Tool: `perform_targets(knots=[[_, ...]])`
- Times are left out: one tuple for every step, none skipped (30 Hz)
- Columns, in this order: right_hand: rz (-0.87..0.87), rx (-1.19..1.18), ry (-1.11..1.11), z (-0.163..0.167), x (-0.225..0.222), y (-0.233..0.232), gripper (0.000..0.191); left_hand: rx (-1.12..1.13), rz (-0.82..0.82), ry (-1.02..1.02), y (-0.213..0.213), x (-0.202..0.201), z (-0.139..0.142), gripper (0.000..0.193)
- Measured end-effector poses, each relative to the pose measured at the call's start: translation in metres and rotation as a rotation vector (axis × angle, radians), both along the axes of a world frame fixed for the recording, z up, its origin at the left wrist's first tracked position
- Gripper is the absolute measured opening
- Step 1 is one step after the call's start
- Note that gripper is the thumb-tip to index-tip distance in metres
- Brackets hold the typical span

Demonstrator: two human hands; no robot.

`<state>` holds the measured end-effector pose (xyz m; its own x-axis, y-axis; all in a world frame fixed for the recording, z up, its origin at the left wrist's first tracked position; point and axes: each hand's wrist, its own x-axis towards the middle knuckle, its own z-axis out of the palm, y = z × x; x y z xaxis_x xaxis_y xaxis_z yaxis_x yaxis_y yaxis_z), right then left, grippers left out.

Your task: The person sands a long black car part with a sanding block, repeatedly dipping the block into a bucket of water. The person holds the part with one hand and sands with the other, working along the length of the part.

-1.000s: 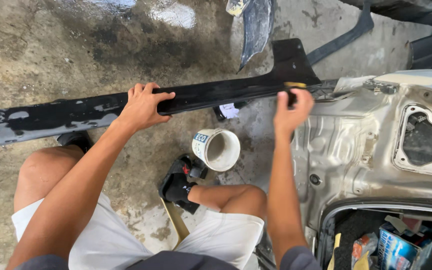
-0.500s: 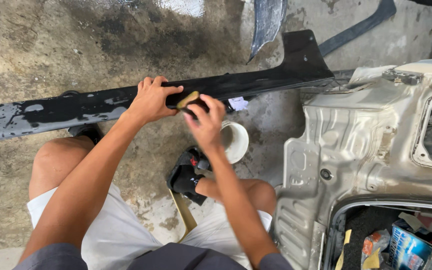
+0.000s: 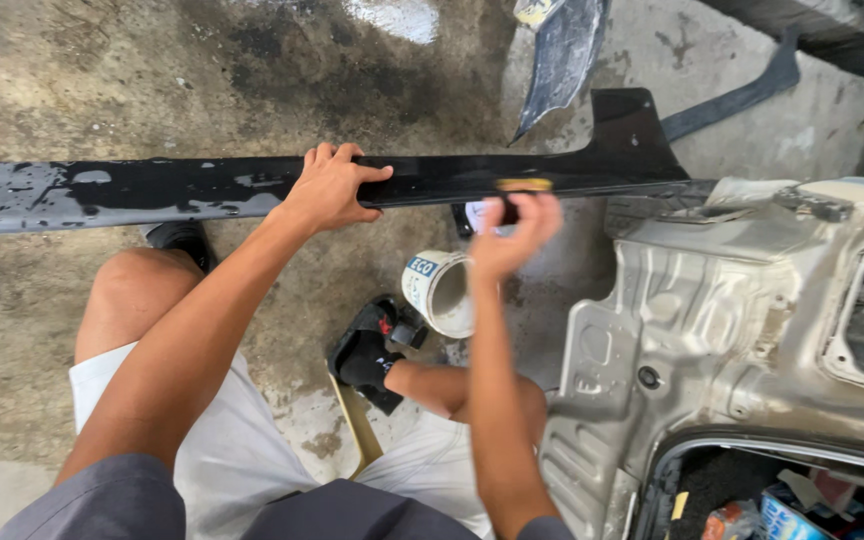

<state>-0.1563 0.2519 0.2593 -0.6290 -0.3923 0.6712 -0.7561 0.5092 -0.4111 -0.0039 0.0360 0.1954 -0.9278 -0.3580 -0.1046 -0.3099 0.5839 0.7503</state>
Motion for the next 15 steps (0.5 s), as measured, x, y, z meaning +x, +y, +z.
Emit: perform_targets(knots=[[0.078,0.001,-0.003,-0.017,0.029,-0.013,0.031,-0.002,0.004,0.003,0.001,0.001,-0.001,0.07],[0.135,-0.003,-0.067,-0.033,0.058,-0.026,0.033,-0.004,0.003,0.007,0.002,0.001,-0.002,0.071],[0.19,-0.009,-0.128,-0.041,0.077,-0.034,0.034,-0.001,-0.001,0.009,0.002,0.002,-0.003,0.071],[0.218,0.04,-0.07,-0.044,0.087,-0.038,0.034,0.003,-0.002,0.01,0.002,0.002,-0.004,0.071],[0.25,0.09,-0.013,-0.045,0.092,-0.041,0.034,0.008,0.0,0.012,0.003,0.002,-0.004,0.07],[0.285,0.14,0.047,-0.04,0.089,-0.039,0.035,0.014,-0.005,0.013,0.002,0.002,-0.004,0.071],[0.325,0.171,0.064,-0.03,0.076,-0.033,0.034,0.017,-0.01,0.019,0.002,0.002,-0.004,0.071],[0.368,0.202,0.087,-0.018,0.057,-0.024,0.033,0.019,-0.01,0.031,0.002,0.001,-0.004,0.071],[0.274,0.211,0.06,-0.006,0.036,-0.014,0.032,-0.001,-0.011,0.043,0.001,0.001,-0.004,0.07],[0.186,0.225,0.03,0.009,0.014,0.001,0.031,-0.016,-0.005,0.052,0.001,0.001,-0.003,0.069],[0.151,0.139,0.106,0.022,-0.014,0.011,0.029,-0.024,0.004,0.057,0.001,0.001,-0.003,0.068],[0.082,0.133,0.152,0.035,-0.036,0.027,0.032,-0.014,0.01,0.05,0.002,0.001,-0.003,0.069],[0.012,0.045,-0.003,0.046,-0.054,0.038,0.032,-0.006,0.01,0.043,0.002,0.001,-0.003,0.069],[-0.067,-0.046,-0.155,0.052,-0.068,0.044,0.033,-0.004,0.001,0.041,0.002,0.0,-0.003,0.069],[-0.08,-0.058,-0.136,0.053,-0.075,0.046,0.032,0.006,0.003,0.034,0.002,0.0,-0.003,0.069]])
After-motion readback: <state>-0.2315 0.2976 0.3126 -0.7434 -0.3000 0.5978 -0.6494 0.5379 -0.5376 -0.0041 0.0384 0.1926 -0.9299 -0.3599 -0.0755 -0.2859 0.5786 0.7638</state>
